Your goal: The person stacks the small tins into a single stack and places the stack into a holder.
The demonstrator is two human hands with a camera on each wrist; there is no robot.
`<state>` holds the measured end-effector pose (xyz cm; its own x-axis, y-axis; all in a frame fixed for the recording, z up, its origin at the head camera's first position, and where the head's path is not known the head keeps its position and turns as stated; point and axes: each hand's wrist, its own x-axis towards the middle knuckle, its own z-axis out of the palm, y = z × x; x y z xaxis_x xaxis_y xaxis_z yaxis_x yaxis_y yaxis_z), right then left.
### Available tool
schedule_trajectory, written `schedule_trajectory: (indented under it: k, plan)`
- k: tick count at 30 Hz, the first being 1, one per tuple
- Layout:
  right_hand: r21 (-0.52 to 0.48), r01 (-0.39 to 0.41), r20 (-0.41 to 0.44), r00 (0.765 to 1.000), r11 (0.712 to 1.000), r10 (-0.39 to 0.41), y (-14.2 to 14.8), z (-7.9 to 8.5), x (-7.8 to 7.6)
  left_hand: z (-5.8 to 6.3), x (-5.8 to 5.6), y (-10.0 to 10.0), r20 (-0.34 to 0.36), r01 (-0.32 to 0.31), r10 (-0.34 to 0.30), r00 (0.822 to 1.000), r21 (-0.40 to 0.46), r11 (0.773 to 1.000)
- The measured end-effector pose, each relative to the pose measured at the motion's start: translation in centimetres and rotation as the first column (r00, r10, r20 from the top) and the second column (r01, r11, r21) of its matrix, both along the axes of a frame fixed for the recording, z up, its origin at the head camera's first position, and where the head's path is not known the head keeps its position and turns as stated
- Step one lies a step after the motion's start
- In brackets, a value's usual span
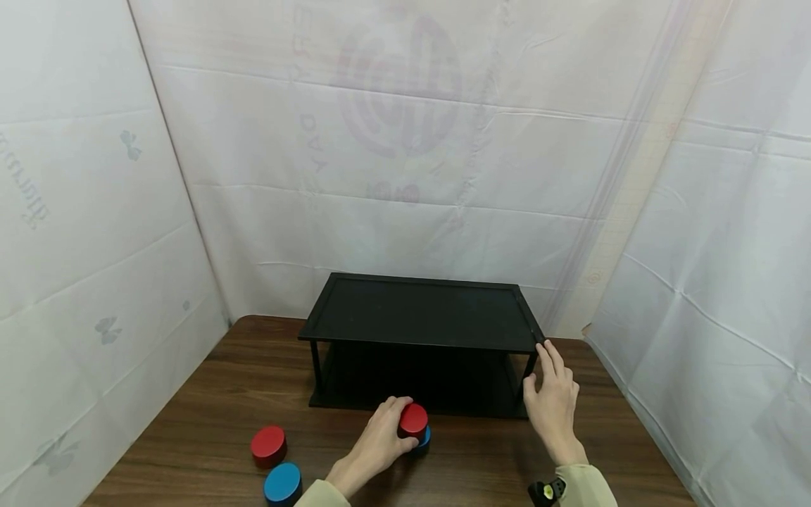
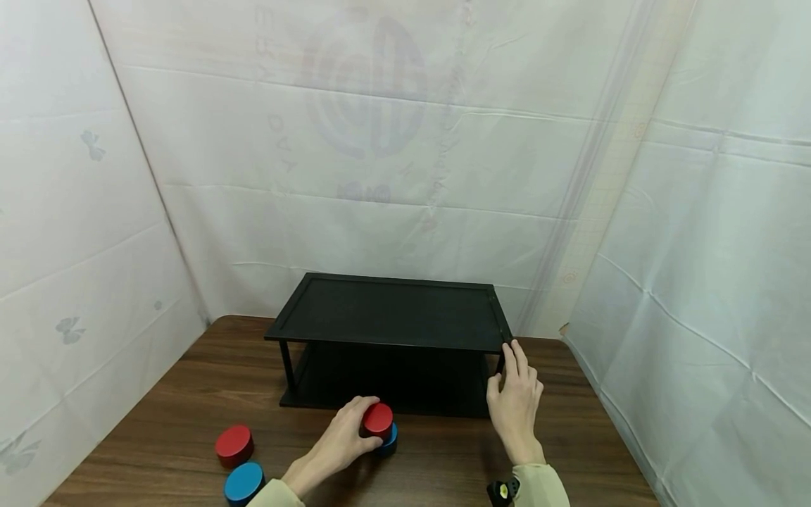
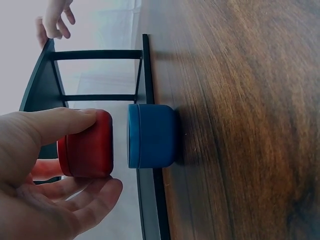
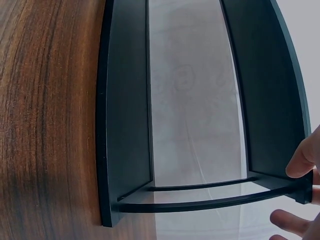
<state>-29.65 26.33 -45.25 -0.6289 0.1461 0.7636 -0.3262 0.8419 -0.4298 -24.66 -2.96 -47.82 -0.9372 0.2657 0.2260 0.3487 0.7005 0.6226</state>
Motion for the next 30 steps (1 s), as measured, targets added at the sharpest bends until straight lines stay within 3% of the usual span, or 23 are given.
schedule_trajectory:
  k: [11, 30]
  plan:
    - [-0.004, -0.003, 0.01, 1.0, 1.0, 0.003, 0.01, 0.0, -0.04, -0.4, -0.24, 0.46, -0.022, 0.0, 0.0, 1.0, -0.026, 1.0]
    - [0.001, 0.001, 0.005, 1.0, 1.0, -0.001, 0.09, -0.18, -0.11, -0.81, -0.31, 0.91, 0.007, 0.009, -0.008, 1.0, -0.026, 1.0]
